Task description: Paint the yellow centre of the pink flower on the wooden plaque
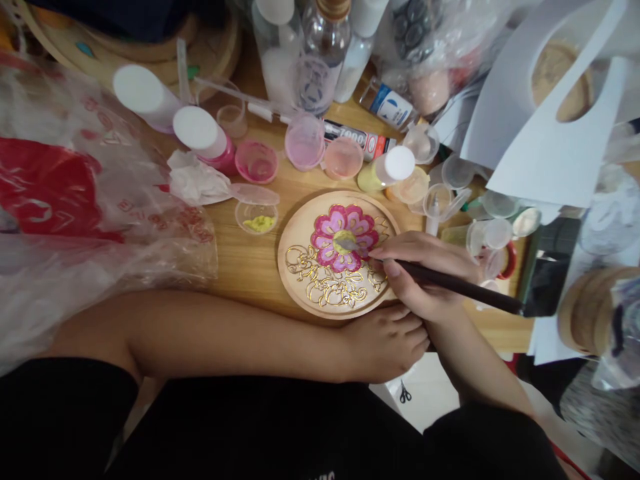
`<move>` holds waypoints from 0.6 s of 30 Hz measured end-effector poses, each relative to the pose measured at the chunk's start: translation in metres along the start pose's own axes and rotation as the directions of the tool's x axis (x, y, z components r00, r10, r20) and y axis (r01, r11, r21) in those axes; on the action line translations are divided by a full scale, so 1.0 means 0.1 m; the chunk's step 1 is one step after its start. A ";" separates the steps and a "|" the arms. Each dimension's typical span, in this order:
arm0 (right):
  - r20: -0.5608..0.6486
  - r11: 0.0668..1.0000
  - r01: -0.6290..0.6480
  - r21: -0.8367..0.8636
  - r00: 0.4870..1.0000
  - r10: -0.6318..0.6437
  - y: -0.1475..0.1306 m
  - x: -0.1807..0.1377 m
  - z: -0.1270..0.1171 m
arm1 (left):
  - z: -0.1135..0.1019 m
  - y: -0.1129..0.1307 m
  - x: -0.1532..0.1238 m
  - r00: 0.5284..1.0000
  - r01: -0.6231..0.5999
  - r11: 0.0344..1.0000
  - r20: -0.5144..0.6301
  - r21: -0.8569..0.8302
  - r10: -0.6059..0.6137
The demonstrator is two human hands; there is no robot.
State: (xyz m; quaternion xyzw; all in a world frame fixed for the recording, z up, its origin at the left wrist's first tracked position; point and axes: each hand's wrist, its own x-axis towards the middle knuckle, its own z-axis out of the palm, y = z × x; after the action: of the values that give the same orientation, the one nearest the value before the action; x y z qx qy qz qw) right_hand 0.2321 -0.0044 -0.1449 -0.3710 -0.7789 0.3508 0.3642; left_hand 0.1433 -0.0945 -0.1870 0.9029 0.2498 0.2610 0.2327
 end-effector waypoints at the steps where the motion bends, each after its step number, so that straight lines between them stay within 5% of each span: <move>1: 0.001 1.000 -0.001 0.000 1.000 0.001 0.00 0.00 0.00 | 0.00 0.00 0.00 1.000 0.002 1.000 -0.014 -0.001 -0.002; 18: 0.013 1.000 -0.001 0.013 1.000 0.001 -0.01 0.01 -0.01 | 0.01 0.00 -0.01 1.000 -0.003 1.000 -0.012 0.015 0.003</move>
State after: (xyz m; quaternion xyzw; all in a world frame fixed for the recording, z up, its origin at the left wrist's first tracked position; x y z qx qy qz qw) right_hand 0.2319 -0.0039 -0.1436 -0.3669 -0.7785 0.3585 0.3615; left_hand 0.1436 -0.0953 -0.1883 0.9034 0.2519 0.2647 0.2243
